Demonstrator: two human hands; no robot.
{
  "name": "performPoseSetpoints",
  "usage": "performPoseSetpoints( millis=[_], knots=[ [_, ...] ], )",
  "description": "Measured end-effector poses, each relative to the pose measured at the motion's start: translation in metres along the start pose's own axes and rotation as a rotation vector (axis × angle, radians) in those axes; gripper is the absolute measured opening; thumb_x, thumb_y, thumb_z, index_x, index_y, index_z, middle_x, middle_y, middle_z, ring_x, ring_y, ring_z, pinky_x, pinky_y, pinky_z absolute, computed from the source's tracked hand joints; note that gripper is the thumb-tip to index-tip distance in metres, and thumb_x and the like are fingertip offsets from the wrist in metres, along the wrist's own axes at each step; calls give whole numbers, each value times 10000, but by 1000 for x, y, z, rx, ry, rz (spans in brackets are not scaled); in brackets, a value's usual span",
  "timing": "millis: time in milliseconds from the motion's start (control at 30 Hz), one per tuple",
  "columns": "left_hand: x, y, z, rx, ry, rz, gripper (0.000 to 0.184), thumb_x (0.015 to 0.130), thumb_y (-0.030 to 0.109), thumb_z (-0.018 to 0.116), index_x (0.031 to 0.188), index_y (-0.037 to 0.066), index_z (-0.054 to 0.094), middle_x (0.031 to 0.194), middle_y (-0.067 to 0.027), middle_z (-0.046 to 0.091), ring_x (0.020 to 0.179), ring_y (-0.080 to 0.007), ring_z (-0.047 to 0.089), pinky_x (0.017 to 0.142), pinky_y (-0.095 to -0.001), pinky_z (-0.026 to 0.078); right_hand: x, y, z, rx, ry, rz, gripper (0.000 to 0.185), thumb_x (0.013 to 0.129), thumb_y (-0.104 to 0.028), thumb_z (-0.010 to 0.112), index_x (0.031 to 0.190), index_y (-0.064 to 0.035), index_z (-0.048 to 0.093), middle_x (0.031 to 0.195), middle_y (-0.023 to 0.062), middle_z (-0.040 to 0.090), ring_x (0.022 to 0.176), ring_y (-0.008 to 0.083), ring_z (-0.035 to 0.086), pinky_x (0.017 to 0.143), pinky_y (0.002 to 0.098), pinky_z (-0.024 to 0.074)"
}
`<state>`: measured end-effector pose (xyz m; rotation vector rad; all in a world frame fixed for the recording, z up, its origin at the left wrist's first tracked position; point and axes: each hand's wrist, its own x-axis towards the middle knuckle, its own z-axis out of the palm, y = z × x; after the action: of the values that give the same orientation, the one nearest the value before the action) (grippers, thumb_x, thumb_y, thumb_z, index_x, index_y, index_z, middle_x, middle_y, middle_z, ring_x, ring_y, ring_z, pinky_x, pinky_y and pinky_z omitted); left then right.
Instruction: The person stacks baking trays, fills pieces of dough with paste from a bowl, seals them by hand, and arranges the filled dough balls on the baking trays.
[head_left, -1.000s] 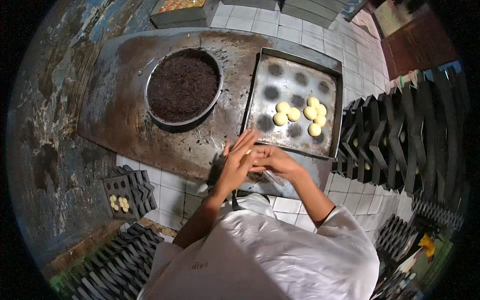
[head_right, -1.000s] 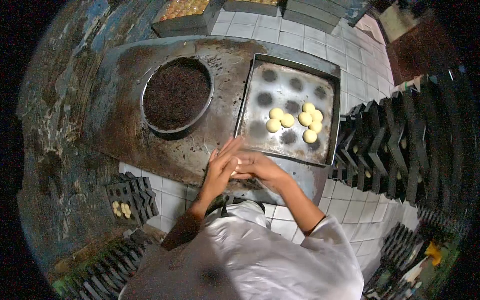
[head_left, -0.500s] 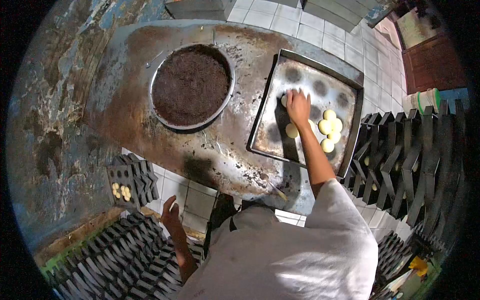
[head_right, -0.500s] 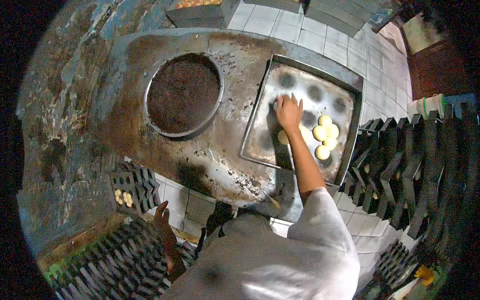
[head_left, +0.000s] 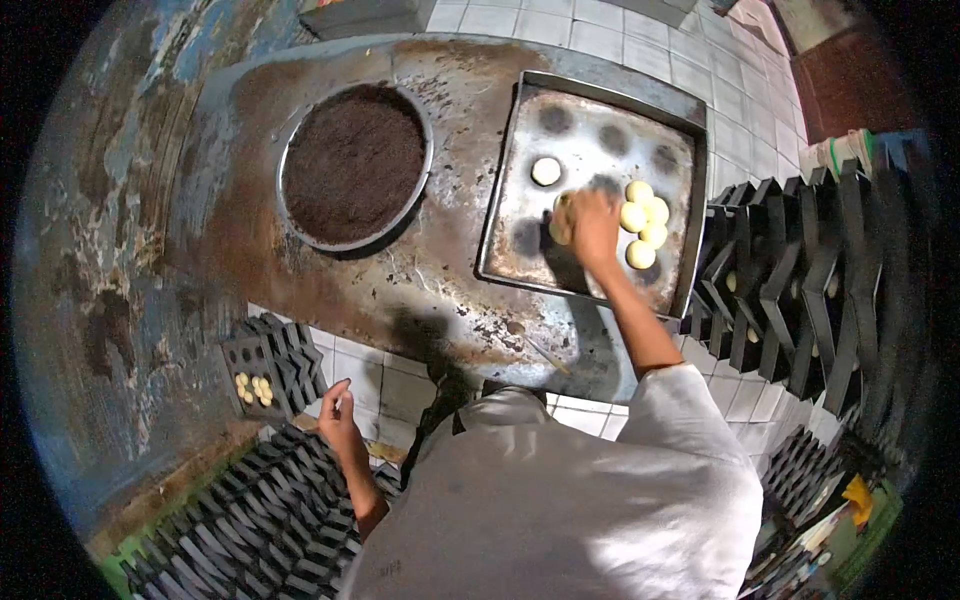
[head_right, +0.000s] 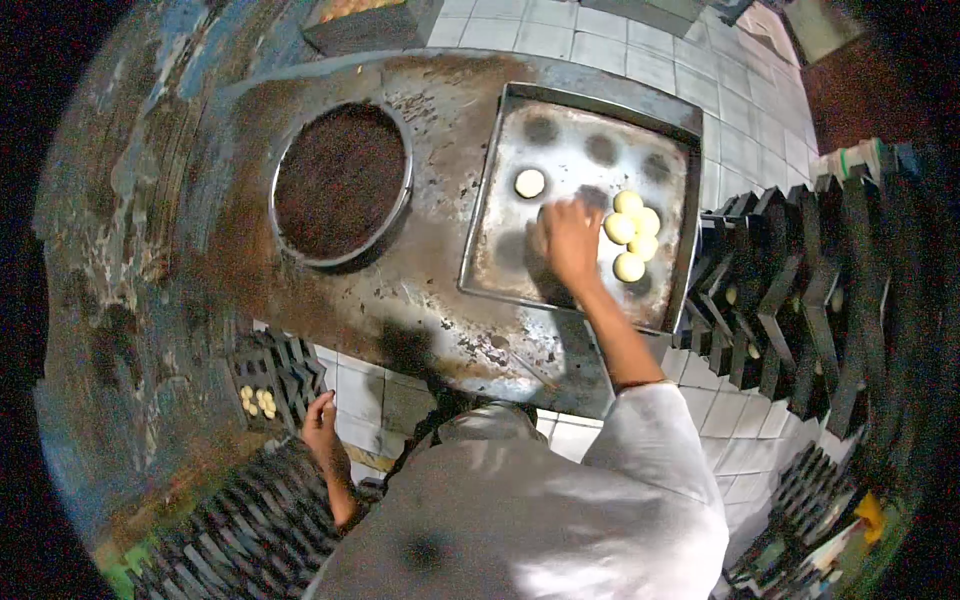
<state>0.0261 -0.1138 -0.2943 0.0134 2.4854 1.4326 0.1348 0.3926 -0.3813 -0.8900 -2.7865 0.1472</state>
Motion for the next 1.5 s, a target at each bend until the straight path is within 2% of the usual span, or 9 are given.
performPoseSetpoints(
  millis=[200,533,667,700,733,867,1033,1233,1500],
  knots=[
    [42,67,96,1,-359,288,207,960,125,671,1114,-11,701,1127,-108,700,1050,-174,633,918,-300,491,-60,12,46,-15,-27,-1,215,822,-198,667,1022,-137,614,1027,55,621,1071,230,573,960,490,372],
    [0,167,243,-151,-882,549,329,890,69,725,1209,14,664,1220,-77,618,1074,-190,628,946,-316,504,-124,-73,-123,943,124,372,172,962,-140,575,1088,-30,611,986,158,644,939,368,596,872,463,441],
    [-22,140,251,-312,-920,-63,193,932,104,727,1072,-21,681,1179,-87,634,1055,-138,615,846,-300,500,-135,-112,-113,1037,162,686,224,1033,-206,511,1094,-6,593,913,265,691,843,452,677,745,476,513],
    [-22,129,252,-381,-946,-109,211,1014,161,632,1113,-25,649,1185,-93,642,1071,-150,627,891,-331,507,-138,-119,-87,896,302,621,211,1054,-201,500,1075,-10,585,734,181,644,625,270,616,614,410,492],
    [-22,123,247,-380,-950,-113,211,1014,161,632,1113,-25,649,1185,-93,642,1071,-150,627,891,-331,507,-141,-123,-89,951,109,719,239,1038,-230,517,1104,-18,606,936,226,709,877,397,695,728,456,520],
    [-3,94,218,-865,-1203,-516,391,1095,316,433,1301,-2,532,1238,-117,646,1160,-230,628,1027,-408,484,-174,-119,-40,2119,-117,1066,321,1047,-306,540,1148,-13,621,1029,52,660,946,176,641,752,358,523],
    [51,86,174,-1021,-974,-767,449,1062,411,494,1253,10,562,1208,-102,653,1162,-232,612,1040,-416,464,-242,-109,20,168,-171,308,437,812,-308,749,1126,-53,584,1148,123,563,1042,334,553,797,490,448],
    [114,85,106,-921,-703,-632,190,893,110,712,1062,46,650,952,-54,680,841,-174,679,751,-338,556,-210,-128,1,205,-246,285,340,720,-9,685,1032,-78,570,1008,153,605,965,388,580,775,500,463],
    [221,20,21,-845,-241,-723,292,926,328,716,1052,69,675,880,-22,667,823,-175,669,742,-353,539,27,-316,-45,244,-250,-11,320,824,-46,614,1142,-81,607,936,161,688,877,418,666,704,505,540]
  ],
)
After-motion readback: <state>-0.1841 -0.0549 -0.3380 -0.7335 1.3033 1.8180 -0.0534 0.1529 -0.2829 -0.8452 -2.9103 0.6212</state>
